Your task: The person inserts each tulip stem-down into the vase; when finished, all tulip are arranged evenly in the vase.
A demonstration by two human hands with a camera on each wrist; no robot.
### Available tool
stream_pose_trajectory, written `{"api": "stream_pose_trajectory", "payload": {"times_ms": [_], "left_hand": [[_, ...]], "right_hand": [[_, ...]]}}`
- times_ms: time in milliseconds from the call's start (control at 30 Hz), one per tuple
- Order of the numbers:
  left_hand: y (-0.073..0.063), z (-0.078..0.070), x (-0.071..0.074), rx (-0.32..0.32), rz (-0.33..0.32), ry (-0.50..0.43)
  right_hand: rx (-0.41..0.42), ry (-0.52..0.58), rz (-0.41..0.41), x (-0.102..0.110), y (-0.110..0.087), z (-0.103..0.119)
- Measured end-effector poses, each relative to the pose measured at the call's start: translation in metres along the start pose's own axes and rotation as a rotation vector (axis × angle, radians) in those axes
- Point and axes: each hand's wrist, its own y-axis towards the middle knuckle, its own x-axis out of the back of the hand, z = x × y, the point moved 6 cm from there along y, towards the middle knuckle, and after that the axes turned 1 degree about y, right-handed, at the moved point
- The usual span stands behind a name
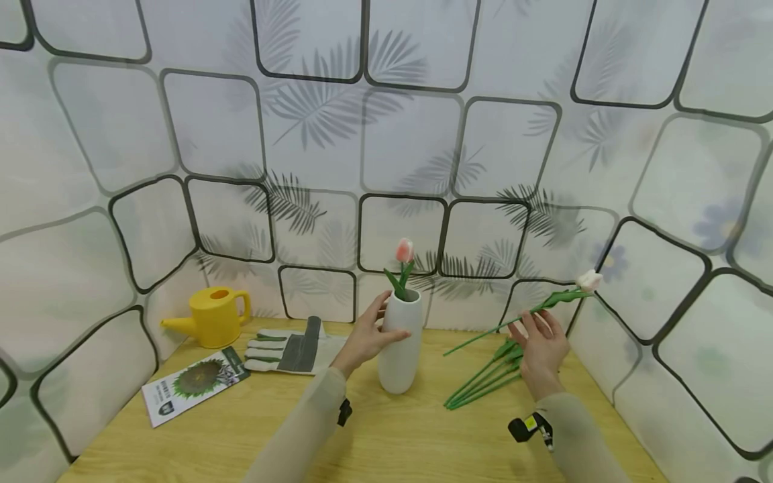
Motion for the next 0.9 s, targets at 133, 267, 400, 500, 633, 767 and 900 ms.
{"api": "stream_pose_trajectory", "payload": {"times_ms": [133,267,400,500,633,767,900], "left_hand": [[0.001,0.001,0.000,0.002,-0.002,-0.010],[0.002,0.002,0.001,0.010,-0.006,-0.012],[0.000,-0.001,0.001,0.016,-0.007,-0.006],[-0.009,-0.017,0.003,0.014,0.006,-0.004],[-0.018,-0.035,0.005,0.015,0.022,-0.004],[-0.017,-0.035,0.005,0.017,0.029,-0.007],[-0.017,-0.036,0.004,0.014,0.033,-0.002]], "right_hand": [[0.061,-0.057,0.014,-0.008,0.002,0.005],[0.071,-0.053,0.015,-0.019,0.004,0.008],[0.076,-0.042,0.017,-0.029,0.003,0.012],[0.092,-0.032,0.039,-0.036,0.001,0.015],[0.110,-0.014,0.057,-0.044,0.000,0.017],[0.123,0.013,0.058,-0.052,0.000,0.018],[0.124,0.040,0.067,-0.060,-0.002,0.020]]}}
